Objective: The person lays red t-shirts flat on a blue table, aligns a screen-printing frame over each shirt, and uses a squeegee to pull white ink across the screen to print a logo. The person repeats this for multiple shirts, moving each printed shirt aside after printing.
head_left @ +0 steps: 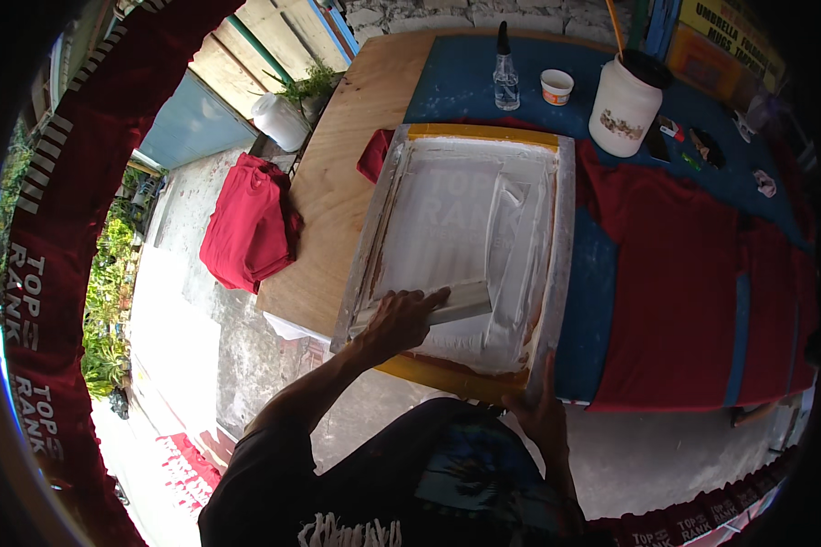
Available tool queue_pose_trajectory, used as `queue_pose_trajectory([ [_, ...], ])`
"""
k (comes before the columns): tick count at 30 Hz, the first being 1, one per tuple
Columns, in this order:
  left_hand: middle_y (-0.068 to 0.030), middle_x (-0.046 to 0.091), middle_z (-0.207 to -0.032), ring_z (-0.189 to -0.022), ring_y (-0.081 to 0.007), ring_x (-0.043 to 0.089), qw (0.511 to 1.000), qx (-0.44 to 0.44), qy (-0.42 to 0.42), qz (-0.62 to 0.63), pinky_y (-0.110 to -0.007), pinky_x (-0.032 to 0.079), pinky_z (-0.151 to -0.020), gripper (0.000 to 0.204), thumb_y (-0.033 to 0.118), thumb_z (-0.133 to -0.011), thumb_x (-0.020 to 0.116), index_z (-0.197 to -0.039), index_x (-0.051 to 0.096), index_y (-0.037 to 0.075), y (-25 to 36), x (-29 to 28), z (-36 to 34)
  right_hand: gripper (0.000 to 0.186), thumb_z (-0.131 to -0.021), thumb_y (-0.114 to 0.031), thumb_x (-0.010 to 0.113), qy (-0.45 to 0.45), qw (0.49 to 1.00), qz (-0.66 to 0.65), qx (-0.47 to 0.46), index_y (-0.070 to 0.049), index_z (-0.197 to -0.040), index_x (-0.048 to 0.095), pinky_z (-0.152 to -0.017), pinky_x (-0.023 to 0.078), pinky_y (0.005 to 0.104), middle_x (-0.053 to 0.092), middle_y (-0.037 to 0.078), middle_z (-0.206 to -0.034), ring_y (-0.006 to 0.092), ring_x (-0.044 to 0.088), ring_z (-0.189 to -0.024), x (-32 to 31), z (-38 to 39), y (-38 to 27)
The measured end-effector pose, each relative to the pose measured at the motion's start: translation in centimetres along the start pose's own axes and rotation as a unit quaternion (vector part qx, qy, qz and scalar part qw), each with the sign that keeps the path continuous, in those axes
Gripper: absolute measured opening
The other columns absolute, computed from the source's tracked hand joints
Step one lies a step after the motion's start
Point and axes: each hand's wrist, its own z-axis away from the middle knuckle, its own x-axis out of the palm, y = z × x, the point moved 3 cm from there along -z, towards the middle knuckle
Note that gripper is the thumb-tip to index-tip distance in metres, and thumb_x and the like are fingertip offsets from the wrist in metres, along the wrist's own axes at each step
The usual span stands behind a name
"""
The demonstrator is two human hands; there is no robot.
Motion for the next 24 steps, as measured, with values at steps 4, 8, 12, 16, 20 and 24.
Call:
queue_pose_trajectory([
  [4,-0.0209,0.077,-0.115,-0.100,-0.0417,0.076,0.998,0.035,-0.042,0.040,-0.053,0.059,-0.089,0.072,-0.004,-0.081,0.073,-0.151,0.065,0.012,1.2,-0.9,2.6,0.120,-0.091,-0.040,0.088,0.021,0.999,0.035,-0.015,-0.017,-0.177,0.008,-0.109,0.054,0.0525,0.062,0.036,-0.147,0.0525,0.066,-0.130,-0.2,0.5,-1.2],
  [8,-0.0217,0.076,-0.128,-0.111,-0.0408,0.075,0.995,0.058,-0.037,0.066,-0.051,0.060,-0.096,0.073,-0.005,-0.081,0.069,-0.152,0.064,0.013,-0.3,-2.7,-2.0,0.118,-0.092,-0.041,0.086,0.033,0.999,0.027,-0.014,-0.021,-0.178,0.008,-0.114,0.049,0.0548,0.065,0.038,-0.141,0.0565,0.064,-0.131,-0.2,0.5,-1.1],
  [12,-0.0206,0.074,-0.137,-0.120,-0.0400,0.073,0.994,0.090,0.018,0.054,-0.049,0.059,-0.105,0.072,-0.005,-0.084,0.066,-0.153,0.063,0.013,-2.9,-4.2,-10.8,0.127,-0.086,-0.050,0.090,0.020,0.999,0.035,0.005,-0.023,-0.178,0.007,-0.112,0.051,0.0558,0.064,0.040,-0.142,0.0571,0.065,-0.130,0.0,0.1,0.1],
  [16,-0.0220,0.070,-0.142,-0.124,-0.0419,0.070,0.990,0.127,0.062,-0.017,-0.051,0.055,-0.111,0.065,-0.004,-0.088,0.065,-0.151,0.065,0.013,-5.4,-4.8,-21.7,0.131,-0.084,-0.056,0.091,0.019,0.999,0.040,0.016,-0.022,-0.178,0.007,-0.110,0.053,0.0551,0.063,0.036,-0.147,0.0558,0.064,-0.131,0.4,-0.3,1.6],
  [20,-0.0202,0.072,-0.141,-0.128,-0.0388,0.069,0.994,0.098,0.026,-0.032,-0.051,0.053,-0.112,0.065,-0.005,-0.089,0.062,-0.151,0.066,0.015,-6.3,-4.7,-29.9,0.131,-0.084,-0.058,0.090,0.077,0.989,0.083,-0.090,-0.016,-0.177,0.008,-0.110,0.054,0.0543,0.054,0.033,-0.159,0.0534,0.060,-0.138,0.7,-0.7,1.8],
  [24,-0.0170,0.074,-0.139,-0.126,-0.0365,0.071,0.995,0.089,-0.005,-0.035,-0.054,0.048,-0.117,0.074,-0.006,-0.089,0.062,-0.157,0.061,0.023,-4.8,-3.6,-34.8,0.130,-0.084,-0.056,0.090,0.031,0.999,0.036,-0.013,-0.012,-0.177,0.011,-0.116,0.050,0.0531,0.042,0.032,-0.168,0.0513,0.052,-0.147,0.7,-0.6,2.2],
])
